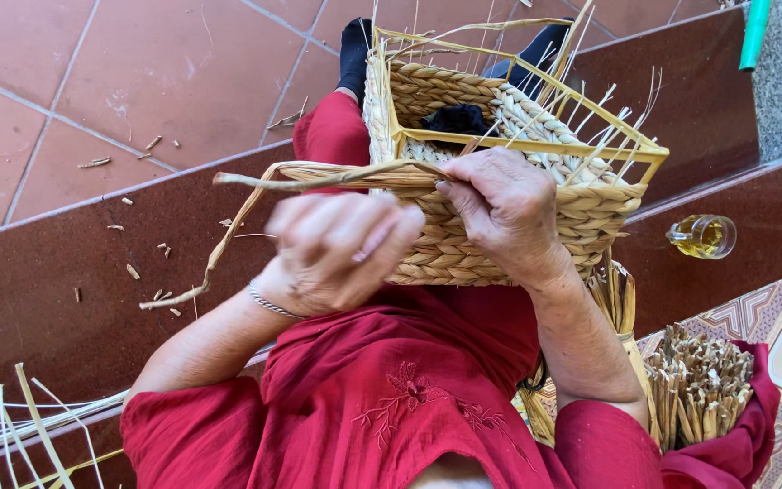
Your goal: The person weaves a rectangular basket by hand, interlacing dried palm strips through a rigid frame. They repeatedly pull strips through the weave, tighten them, and rotate the basket to continue the pattern.
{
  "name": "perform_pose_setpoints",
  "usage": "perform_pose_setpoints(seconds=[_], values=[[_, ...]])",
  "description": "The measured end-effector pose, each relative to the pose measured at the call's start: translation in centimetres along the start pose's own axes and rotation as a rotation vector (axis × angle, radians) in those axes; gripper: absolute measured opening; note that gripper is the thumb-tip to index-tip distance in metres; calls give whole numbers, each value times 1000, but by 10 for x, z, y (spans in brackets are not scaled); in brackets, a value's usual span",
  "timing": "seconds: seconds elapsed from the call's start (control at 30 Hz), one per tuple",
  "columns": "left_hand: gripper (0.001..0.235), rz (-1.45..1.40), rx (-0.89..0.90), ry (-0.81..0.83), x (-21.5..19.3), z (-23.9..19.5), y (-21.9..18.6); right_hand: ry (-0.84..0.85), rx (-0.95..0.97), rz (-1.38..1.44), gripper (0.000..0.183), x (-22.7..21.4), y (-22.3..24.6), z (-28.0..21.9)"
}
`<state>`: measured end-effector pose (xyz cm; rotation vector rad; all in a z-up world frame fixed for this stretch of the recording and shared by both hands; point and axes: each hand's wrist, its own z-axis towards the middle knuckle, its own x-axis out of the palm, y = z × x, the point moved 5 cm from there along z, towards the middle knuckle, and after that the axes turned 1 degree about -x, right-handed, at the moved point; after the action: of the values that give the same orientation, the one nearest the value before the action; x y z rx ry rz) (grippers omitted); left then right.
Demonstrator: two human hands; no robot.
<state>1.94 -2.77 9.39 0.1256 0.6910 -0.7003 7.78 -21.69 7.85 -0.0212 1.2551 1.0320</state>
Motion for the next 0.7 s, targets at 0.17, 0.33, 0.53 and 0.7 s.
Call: perform_pose_setpoints(seconds=[0.17, 0.33, 0.53, 0.7], values=[[24, -490, -542, 270, 59, -25, 29, -66, 269, 155, 25, 7, -10, -9], [28, -1058, -1185, 569, 108, -75, 45, -138, 11, -14, 23, 12, 1, -5], [29, -1373, -890, 136, 127, -77, 42, -23, -114, -275, 21, 23, 8, -1], [29, -1585, -1060, 202, 138, -92, 37, 39, -131, -410, 47, 36, 18, -2]])
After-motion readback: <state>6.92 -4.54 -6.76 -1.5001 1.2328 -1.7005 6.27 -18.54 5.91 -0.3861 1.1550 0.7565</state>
